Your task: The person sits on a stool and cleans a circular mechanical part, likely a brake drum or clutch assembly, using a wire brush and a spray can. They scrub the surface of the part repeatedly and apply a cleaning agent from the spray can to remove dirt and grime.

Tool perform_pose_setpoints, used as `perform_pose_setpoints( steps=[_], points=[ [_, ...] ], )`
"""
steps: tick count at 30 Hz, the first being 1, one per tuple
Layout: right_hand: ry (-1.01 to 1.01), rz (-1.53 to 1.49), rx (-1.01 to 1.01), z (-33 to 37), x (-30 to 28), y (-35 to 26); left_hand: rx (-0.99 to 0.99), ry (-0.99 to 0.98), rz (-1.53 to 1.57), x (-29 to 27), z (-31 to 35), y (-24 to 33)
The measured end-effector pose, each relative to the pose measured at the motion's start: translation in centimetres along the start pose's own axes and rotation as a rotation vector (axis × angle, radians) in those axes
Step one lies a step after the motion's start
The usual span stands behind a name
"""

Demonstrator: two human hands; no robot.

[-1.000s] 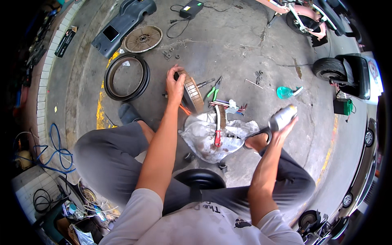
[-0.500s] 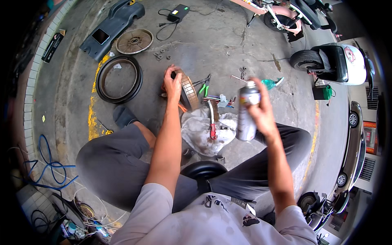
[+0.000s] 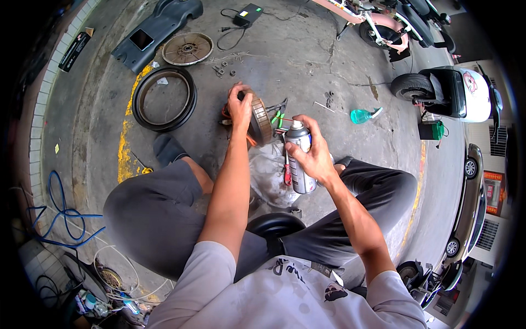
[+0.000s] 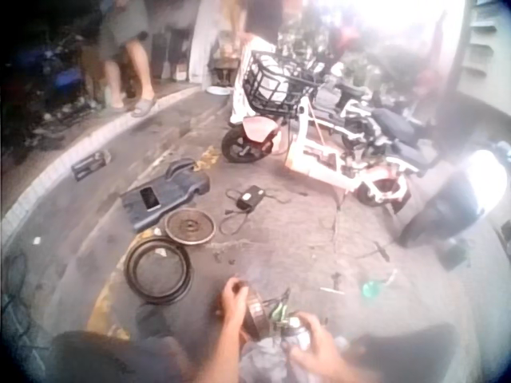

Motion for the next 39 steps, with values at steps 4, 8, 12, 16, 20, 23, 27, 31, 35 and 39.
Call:
perform_pose_setpoints(
  steps=[4, 8, 12, 16, 20, 23, 27, 31, 35, 39],
  points=[
    [-0.029, -0.057, 0.004, -0.9, 0.1, 1.0, -0.041, 0.012, 0.01, -0.1, -0.1, 0.0],
    [-0.03, -0.054, -0.041, -1.2, 0.6, 0.9, -0.068, 0.019, 0.022, -0.5, -0.2, -0.2],
    [-0.017, -0.054, -0.033, -1.4, 0.9, 0.8, -0.068, 0.016, 0.041, -0.5, -0.2, -0.3],
    [-0.035, -0.046, -0.011, -1.3, 0.9, 0.8, -0.08, 0.012, 0.049, -0.5, 0.2, -0.5],
    [0.021, 0.012, -0.088, -1.7, 1.1, 1.5, -0.031, -0.002, 0.015, -0.5, 0.0, 0.0],
    [0.02, 0.015, -0.084, -1.4, 1.3, 0.7, -0.04, 0.022, 0.029, -0.5, -0.2, 0.2],
    [-0.004, -0.007, -0.053, -1.3, 1.2, 0.3, -0.066, 0.02, 0.047, -0.3, 0.1, 0.3],
    [0.015, 0.008, -0.09, -1.5, 1.3, 0.3, -0.055, 0.005, 0.018, -0.6, -0.2, 0.0],
    [0.025, -0.007, -0.073, -1.3, 1.3, -0.7, -0.072, 0.004, 0.058, -0.7, 0.0, -0.3],
    [0.037, -0.029, -0.047, -1.5, 1.3, -1.0, -0.074, -0.03, 0.064, -0.4, 0.2, 0.2]
  ],
)
Point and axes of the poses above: each hand's wrist, its own z-axis away from the middle knuckle, its own x-axis out of the palm, y = z × x, the point moved 2 cm from there along -z, towards the middle knuckle, and after that the axes turned 15 degrees about x, right-handed, at the moved point
